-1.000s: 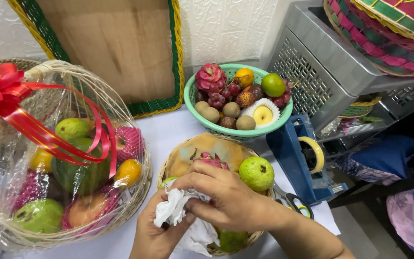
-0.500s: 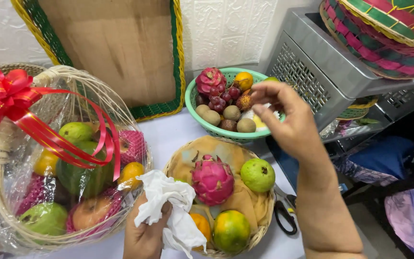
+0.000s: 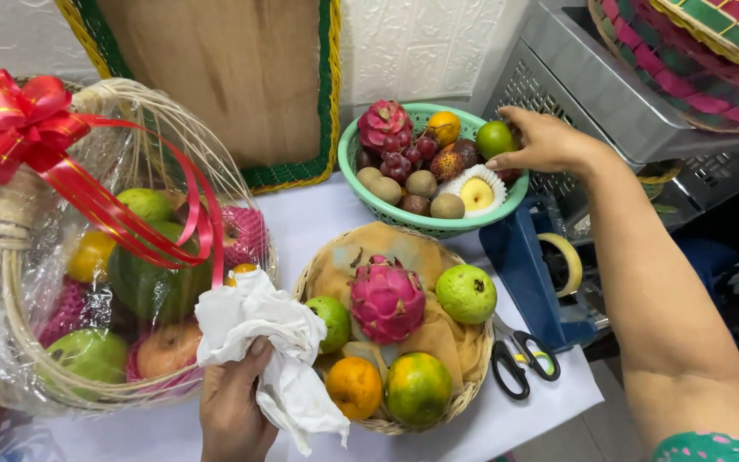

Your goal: Cleaning various fruits with a tissue and preparing them for a gift basket.

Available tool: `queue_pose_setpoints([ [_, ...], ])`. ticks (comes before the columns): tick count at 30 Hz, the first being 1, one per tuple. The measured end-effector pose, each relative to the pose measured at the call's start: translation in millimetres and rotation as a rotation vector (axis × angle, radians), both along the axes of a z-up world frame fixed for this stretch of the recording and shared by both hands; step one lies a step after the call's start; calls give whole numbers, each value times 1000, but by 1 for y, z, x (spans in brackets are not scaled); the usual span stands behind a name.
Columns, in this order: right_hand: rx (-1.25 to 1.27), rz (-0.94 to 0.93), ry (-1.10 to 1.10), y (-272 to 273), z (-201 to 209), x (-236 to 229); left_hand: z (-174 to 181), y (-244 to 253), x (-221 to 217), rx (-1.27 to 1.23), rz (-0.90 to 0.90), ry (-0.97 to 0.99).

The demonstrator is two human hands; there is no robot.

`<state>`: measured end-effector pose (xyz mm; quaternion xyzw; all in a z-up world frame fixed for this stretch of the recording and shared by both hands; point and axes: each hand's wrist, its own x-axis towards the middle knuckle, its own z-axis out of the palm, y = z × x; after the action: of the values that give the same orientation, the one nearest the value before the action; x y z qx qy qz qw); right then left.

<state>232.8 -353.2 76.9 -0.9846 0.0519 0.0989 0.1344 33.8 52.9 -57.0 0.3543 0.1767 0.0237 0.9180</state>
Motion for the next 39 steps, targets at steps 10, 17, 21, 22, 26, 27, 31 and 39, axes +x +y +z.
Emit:
queue_pose_setpoints([
  [10,330,24,9,-16,-15,3,2,-3,3,-31,-36,30],
  [17,61,187,-262,-23,-45,3,-6,-2,4,5,-5,45],
  [21,89,239,-375,-20,-44,0,-16,3,7,-2,-18,-82],
  [22,91,238,-371,-19,-41,0,-9,4,7,0,-18,-78],
  [26,98,242,-431,-14,-35,-4,7,5,6,30,47,-36],
  [27,101,249,-446,-12,-32,-5,9,5,7,28,76,-5],
  [31,90,230,-443,-13,-31,-8,11,7,7,25,41,-34],
  [39,177,61,-354,-6,-16,-17,-5,12,9,0,-48,-169],
])
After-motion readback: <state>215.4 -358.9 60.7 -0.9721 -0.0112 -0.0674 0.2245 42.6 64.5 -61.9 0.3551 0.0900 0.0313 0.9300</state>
